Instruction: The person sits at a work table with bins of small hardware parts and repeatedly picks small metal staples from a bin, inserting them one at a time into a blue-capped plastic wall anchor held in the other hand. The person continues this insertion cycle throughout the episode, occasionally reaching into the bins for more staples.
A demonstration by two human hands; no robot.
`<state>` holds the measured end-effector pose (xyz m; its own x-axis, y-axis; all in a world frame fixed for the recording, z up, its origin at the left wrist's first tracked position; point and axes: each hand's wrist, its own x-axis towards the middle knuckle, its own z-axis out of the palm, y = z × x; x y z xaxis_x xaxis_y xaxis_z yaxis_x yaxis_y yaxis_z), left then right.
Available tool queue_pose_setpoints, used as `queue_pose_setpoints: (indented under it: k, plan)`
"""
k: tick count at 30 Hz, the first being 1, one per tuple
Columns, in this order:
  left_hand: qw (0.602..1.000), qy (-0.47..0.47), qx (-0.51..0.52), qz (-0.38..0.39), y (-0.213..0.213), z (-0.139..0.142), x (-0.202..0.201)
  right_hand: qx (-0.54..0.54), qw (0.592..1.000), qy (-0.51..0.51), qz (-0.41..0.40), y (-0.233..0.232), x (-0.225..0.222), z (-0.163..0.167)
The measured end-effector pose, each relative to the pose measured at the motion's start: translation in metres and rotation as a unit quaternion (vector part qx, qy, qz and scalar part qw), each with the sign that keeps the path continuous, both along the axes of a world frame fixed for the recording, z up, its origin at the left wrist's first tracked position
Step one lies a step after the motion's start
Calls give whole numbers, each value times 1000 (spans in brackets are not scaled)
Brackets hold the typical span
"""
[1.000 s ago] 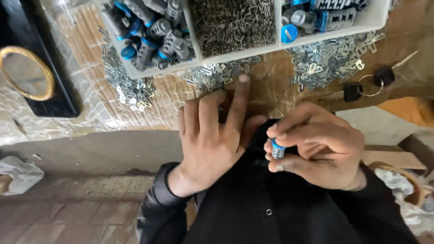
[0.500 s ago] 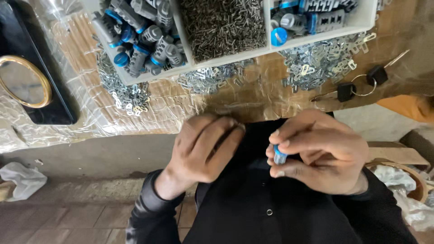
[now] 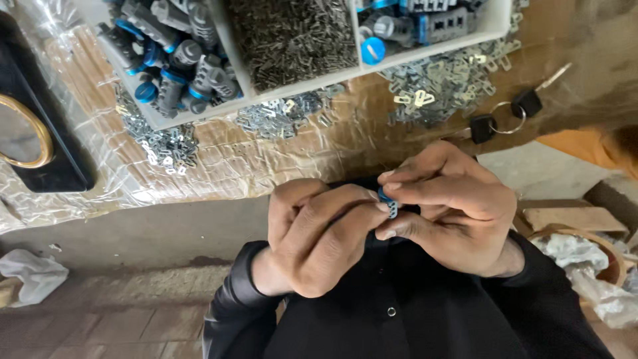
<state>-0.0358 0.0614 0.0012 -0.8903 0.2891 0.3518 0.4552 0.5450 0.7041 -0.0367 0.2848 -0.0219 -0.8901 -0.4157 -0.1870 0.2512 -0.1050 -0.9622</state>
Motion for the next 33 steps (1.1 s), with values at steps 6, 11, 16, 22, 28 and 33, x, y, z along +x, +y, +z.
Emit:
queue_pose_setpoints:
  k: [6,11,16,22,28,33]
  plan:
    - [995,-80,-14,-55,-17,17,-7,-97,993,-68,14,-10,5,-5]
    - [993,-116,32,-14,-28,13,5,-115,992,-29,30,-22,12,-13]
    - [995,-78,-16,-53,-44,6,19,-165,981,-98,35,-32,9,-12]
    - [822,-445,351,-59,-33,-15,25,-26,979,76,185,-18,-10,-11]
    - [965,-45,-231,116,-11,-10,15,-175,979,-101,5,-12,8,-12]
    - [985,-17,-170,20,-27,-15,11,-191,978,-84,-5,0,5,-9]
